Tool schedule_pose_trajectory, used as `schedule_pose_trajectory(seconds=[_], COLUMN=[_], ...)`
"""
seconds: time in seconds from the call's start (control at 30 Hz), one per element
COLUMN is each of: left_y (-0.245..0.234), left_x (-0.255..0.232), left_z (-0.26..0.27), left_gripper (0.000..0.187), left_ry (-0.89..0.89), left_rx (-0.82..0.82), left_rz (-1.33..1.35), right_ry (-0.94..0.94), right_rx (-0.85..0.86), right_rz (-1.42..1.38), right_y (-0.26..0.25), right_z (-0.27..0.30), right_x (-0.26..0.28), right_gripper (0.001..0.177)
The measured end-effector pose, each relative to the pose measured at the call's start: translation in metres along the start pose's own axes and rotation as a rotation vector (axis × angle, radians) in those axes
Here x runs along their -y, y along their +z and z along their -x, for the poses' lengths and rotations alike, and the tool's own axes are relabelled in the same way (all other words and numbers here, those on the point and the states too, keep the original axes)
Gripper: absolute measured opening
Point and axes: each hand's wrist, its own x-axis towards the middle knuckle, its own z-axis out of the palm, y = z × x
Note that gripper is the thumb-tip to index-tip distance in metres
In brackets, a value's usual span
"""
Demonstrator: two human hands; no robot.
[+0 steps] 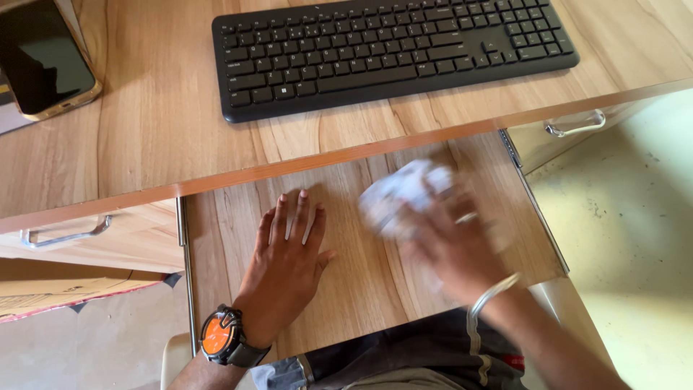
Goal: The person wipes a wooden desk surface with a white cloth, moving around a keyboard, mouse, and phone. They spray a cleaning solution onto the cloth and continue wiping the desk and a pull-out keyboard tray.
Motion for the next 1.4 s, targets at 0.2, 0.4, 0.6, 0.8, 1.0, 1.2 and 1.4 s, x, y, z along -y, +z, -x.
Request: schedule_pose_trajectory(seconds=[0.2, 0.4, 0.6, 0.8, 1.0, 1.2, 1.4], left_y=[0.002, 0.005, -0.004, -0.024, -0.033, -0.012, -0.031], left_x=[0.004, 0.004, 0.003, -0.013, -0.025, -0.042, -0.032], left_z=[0.005, 0.007, 0.012, 0.012, 0.019, 0.026, 0.096], left_gripper=[0.070, 0.068, 0.057, 0.045, 0.070, 0.079, 0.064], left_ry=[0.005, -0.003, -0.054, -0.009, 0.045, -0.026, -0.135], left_rx=[-0.005, -0.027, -0.168, -0.339, -0.218, -0.077, -0.111], left_rz=[0.051, 0.028, 0.164, 0.414, 0.495, 0.370, 0.056], right_ry=[-0.175, 0.050, 0.147, 0.088, -0.008, 0.293, 0.283], right_rx=[0.026, 0.120, 0.071, 0.157, 0.063, 0.047, -0.091], right_rz=[-0.429, -0.226, 0.250, -0.084, -0.805, -0.972, -1.070], right_y=[-0.022, -0.015, -0.009, -0.033, -0.047, -0.039, -0.032], right_z=[0.047, 0.062, 0.018, -0.030, -0.029, -0.025, -0.003], right_x=[0.050, -0.041, -0.017, 0.079, 0.079, 0.041, 0.044], right_gripper=[0.060, 0.065, 0.054, 0.059, 0.031, 0.031, 0.027])
